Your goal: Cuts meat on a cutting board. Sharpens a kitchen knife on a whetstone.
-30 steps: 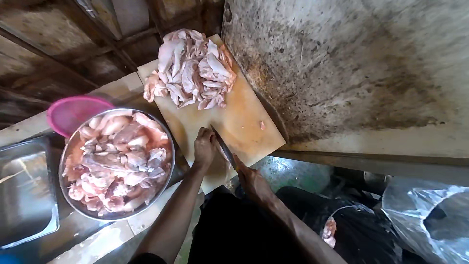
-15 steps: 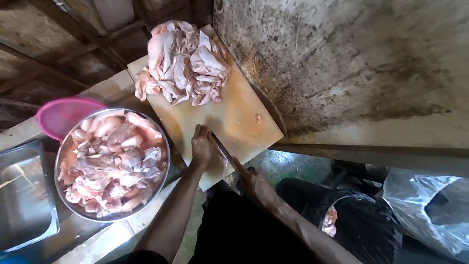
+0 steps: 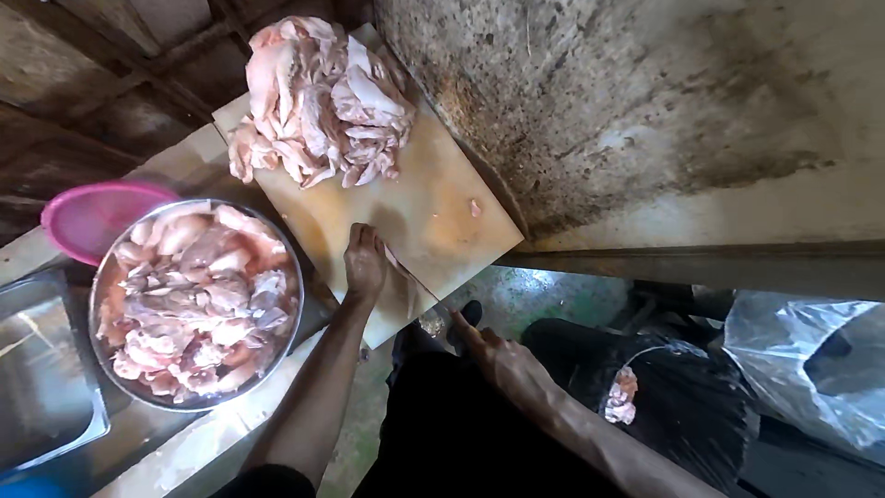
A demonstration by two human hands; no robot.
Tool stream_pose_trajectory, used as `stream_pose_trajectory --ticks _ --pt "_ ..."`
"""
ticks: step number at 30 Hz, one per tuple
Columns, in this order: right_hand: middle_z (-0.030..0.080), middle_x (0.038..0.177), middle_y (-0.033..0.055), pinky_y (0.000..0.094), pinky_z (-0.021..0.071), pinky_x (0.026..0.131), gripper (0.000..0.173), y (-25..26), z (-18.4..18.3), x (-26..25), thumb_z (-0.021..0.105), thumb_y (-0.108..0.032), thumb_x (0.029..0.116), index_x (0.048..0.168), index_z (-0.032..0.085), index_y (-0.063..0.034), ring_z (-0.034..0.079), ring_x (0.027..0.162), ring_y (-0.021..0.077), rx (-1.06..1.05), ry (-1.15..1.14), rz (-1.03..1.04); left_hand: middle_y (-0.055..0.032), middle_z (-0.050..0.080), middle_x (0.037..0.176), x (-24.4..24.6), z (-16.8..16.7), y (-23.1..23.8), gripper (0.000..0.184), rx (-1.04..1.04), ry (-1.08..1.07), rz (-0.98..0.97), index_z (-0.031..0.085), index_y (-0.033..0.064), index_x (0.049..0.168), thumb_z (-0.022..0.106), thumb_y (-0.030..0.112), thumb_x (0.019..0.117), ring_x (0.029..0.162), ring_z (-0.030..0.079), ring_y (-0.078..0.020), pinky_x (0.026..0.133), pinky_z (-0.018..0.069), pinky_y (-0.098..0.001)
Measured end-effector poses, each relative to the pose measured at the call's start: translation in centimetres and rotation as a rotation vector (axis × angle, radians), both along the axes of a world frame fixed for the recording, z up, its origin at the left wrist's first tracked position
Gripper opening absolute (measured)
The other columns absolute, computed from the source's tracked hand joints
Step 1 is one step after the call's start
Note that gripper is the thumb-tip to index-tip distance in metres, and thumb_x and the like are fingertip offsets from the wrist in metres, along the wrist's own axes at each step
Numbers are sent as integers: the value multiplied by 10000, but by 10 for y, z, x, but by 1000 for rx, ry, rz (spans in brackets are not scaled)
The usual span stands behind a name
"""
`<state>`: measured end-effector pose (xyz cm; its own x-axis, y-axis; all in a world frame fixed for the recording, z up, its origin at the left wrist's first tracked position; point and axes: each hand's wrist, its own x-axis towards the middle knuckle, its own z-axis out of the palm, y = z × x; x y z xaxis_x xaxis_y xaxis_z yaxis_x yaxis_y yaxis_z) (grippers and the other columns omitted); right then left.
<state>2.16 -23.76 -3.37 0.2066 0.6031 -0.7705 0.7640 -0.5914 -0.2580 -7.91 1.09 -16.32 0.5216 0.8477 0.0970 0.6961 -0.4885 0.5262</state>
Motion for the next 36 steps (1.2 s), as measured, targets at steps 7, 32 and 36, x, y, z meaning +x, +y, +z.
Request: stream_pose_trajectory --ticks 7,32,36 --pt "666 1142 232 595 586 721 617 -47 7 14 367 -213 1098 1640 176 -435 707 840 436 43 3 -25 -212 627 1239 3 5 1 177 -42 19 11 698 -24 1115 577 59 1016 1009 704 -310 876 609 -424" --pt "733 915 56 427 611 680 493 -104 -35 53 486 -247 1067 1555 478 -316 689 699 182 736 -13 -357 -158 633 1272 9 45 -14 283 -146 466 -473 703 58 1223 708 116 946 1179 628 -347 950 576 -495" --pt "750 999 86 467 616 745 510 -149 -41 39 492 -236 1056 1560 472 -316 721 771 221 637 -72 -413 -146 653 1205 21 44 -3 201 -196 524 -565 711 41 1155 612 128 1003 1020 699 -312 871 606 -496"
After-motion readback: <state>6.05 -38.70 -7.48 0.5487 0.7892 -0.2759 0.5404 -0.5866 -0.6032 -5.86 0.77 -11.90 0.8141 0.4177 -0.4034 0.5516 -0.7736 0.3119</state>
